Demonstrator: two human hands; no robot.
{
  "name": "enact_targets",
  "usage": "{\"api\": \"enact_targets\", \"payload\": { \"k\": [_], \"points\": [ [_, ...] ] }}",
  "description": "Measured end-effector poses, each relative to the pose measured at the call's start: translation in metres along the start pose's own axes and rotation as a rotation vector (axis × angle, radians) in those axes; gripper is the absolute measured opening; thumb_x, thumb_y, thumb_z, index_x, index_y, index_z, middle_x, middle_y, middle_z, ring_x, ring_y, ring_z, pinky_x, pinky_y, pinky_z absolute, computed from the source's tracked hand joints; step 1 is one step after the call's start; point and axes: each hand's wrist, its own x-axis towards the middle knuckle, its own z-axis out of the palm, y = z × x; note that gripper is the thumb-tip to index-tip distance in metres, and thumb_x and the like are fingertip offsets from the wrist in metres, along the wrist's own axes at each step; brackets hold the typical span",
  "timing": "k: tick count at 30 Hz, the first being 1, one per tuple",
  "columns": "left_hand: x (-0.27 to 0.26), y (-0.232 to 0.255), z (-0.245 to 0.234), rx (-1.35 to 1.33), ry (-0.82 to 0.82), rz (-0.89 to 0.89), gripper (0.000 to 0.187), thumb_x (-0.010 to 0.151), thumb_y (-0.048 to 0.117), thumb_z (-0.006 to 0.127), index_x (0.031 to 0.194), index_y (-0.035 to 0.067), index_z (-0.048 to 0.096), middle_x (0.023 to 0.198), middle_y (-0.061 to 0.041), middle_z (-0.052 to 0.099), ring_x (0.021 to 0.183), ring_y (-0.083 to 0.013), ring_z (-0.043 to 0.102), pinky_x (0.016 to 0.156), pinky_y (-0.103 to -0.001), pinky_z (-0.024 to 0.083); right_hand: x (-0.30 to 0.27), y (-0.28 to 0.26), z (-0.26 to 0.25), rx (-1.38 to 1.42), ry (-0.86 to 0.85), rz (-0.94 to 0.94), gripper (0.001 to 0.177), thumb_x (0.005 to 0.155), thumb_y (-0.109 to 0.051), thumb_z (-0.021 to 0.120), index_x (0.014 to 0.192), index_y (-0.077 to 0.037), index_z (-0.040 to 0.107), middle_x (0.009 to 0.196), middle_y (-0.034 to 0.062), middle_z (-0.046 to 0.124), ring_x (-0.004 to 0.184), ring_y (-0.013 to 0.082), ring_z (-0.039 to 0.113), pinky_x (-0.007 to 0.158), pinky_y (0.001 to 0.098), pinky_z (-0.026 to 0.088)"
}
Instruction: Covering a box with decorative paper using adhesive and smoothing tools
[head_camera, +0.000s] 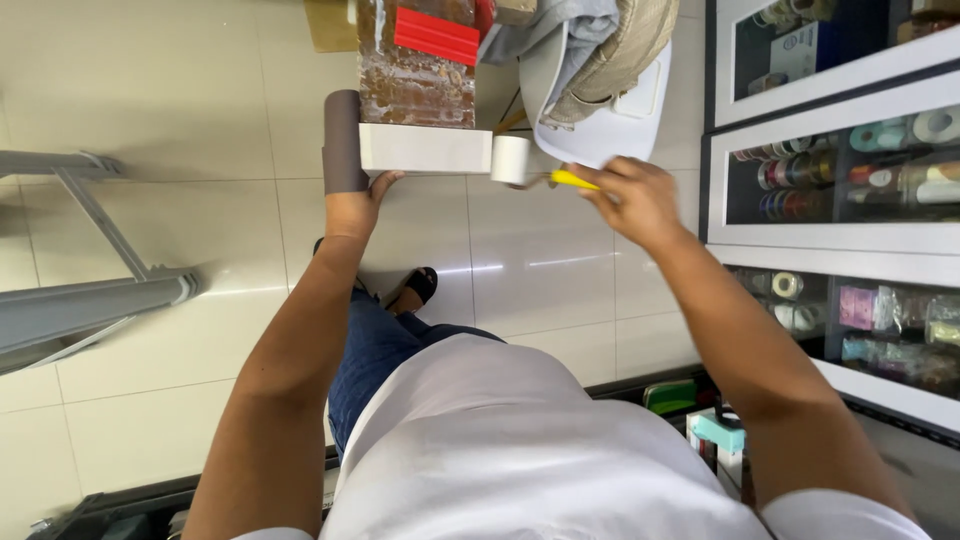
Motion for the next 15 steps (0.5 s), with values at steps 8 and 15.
{"api": "enact_targets", "payload": {
  "k": [8,15],
  "points": [
    [-0.003,0.008,-0.004,0.043,-0.009,0.005,0.096,0.088,0.022,0.092,0.158,0.007,0.028,0.160,-0.012,0.040,0.150,-0.0279,0.037,0.125,-0.040,0.029,0.023,-0.034,0.027,0.016,0.055,-0.051,0.034,0.105,-0.031,0.071,0.139,-0.029,0.070,0.099,-0.0032,0.064,0.080,0.0176,0.064,0.066,0.0345,0.052],
    [0.001,-0.017,0.005,0.094,0.026,-0.038,0.104,0.083,0.035,0.094,0.159,0.011,0.028,0.158,-0.010,0.038,0.147,-0.0243,0.039,0.123,-0.036,0.032,-0.012,-0.005,-0.012,-0.159,0.116,0.001,0.033,0.103,-0.029,0.082,0.135,-0.032,0.075,0.097,-0.0060,0.064,0.074,0.0150,0.062,0.064,0.0303,0.050]
  ]
}}
